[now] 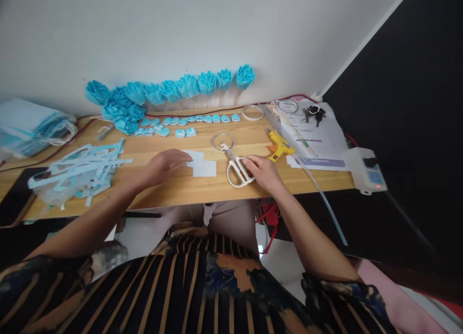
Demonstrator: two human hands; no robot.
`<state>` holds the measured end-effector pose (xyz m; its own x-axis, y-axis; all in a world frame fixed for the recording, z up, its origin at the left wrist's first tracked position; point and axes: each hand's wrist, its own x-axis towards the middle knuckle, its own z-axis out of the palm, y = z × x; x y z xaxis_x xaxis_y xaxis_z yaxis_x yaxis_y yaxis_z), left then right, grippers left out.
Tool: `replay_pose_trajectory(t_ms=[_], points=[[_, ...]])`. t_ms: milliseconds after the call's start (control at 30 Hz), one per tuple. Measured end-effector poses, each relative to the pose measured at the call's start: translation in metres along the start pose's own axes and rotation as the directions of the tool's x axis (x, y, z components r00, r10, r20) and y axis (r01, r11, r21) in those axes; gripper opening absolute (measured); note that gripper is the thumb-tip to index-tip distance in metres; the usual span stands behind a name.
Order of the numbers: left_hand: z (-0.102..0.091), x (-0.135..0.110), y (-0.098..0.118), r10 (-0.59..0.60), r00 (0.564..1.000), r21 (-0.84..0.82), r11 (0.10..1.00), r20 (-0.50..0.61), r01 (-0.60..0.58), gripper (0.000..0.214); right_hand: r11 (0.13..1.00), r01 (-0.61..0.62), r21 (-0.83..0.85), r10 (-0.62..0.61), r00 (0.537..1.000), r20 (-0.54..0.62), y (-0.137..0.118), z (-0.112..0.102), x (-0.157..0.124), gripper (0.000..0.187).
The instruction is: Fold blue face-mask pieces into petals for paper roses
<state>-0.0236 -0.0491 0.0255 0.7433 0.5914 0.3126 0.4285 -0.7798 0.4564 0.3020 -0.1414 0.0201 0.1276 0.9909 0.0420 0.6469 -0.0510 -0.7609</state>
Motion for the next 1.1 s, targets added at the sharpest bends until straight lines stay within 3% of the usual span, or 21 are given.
replay_pose_trajectory(t_ms=[67, 133, 200, 267, 400, 533, 767, 833, 933, 1033, 1100], points=[[0.005, -0.005, -0.003, 0.07, 0.997, 0.064, 0.995, 0.037, -0.072, 0.033, 0.96, 0.103, -0.259, -0.146, 0.977, -0.154, -0.002, 0.002, -0.001, 0.03], [0.007, -0.009, -0.005, 0.114, 0.991, 0.117, 0.986, 0.071, -0.121, 0.033, 0.873, 0.184, -0.452, -0.319, 0.916, -0.243, -0.011, 0.008, -0.005, 0.029], [0.008, -0.012, -0.005, 0.135, 0.986, 0.152, 0.977, 0.095, -0.149, 0.034, 0.808, 0.273, -0.521, -0.425, 0.884, -0.195, -0.024, 0.019, -0.01, 0.03], [0.008, -0.016, -0.005, 0.142, 0.984, 0.176, 0.971, 0.109, -0.16, 0.034, 0.774, 0.356, -0.524, -0.462, 0.883, -0.083, -0.039, 0.033, -0.01, 0.028], [0.012, -0.021, -0.007, 0.138, 0.985, 0.208, 0.966, 0.1, -0.156, 0.033, 0.755, 0.406, -0.515, -0.429, 0.9, 0.08, -0.061, 0.06, 0.003, 0.026], [0.017, -0.026, -0.007, 0.14, 0.986, 0.183, 0.971, 0.089, -0.155, 0.03, 0.718, 0.431, -0.547, -0.373, 0.901, 0.22, -0.072, 0.072, 0.025, 0.026], [0.02, -0.028, -0.002, 0.068, 0.994, 0.151, 0.985, 0.085, -0.08, 0.027, 0.746, 0.352, -0.566, -0.231, 0.933, 0.275, -0.072, 0.072, 0.047, 0.01], [0.019, -0.028, -0.001, 0.063, 0.993, 0.123, 0.99, 0.098, -0.075, 0.026, 0.845, 0.24, -0.478, -0.167, 0.968, 0.19, -0.074, 0.068, 0.048, 0.008], [0.018, -0.027, -0.002, 0.026, 0.999, -0.022, 0.999, 0.034, -0.025, 0.029, 0.989, 0.089, -0.122, -0.083, 0.995, 0.052, -0.086, 0.063, 0.045, 0.018], [0.014, -0.024, -0.001, -0.117, 0.985, -0.347, 0.935, -0.126, 0.067, 0.034, 0.966, 0.047, 0.255, -0.034, 0.998, -0.055, -0.106, 0.07, 0.04, 0.024], [0.009, -0.021, 0.0, -0.241, 0.96, -0.598, 0.794, -0.142, 0.111, 0.039, 0.91, 0.064, 0.41, -0.023, 0.994, -0.103, -0.117, 0.082, 0.038, 0.025]])
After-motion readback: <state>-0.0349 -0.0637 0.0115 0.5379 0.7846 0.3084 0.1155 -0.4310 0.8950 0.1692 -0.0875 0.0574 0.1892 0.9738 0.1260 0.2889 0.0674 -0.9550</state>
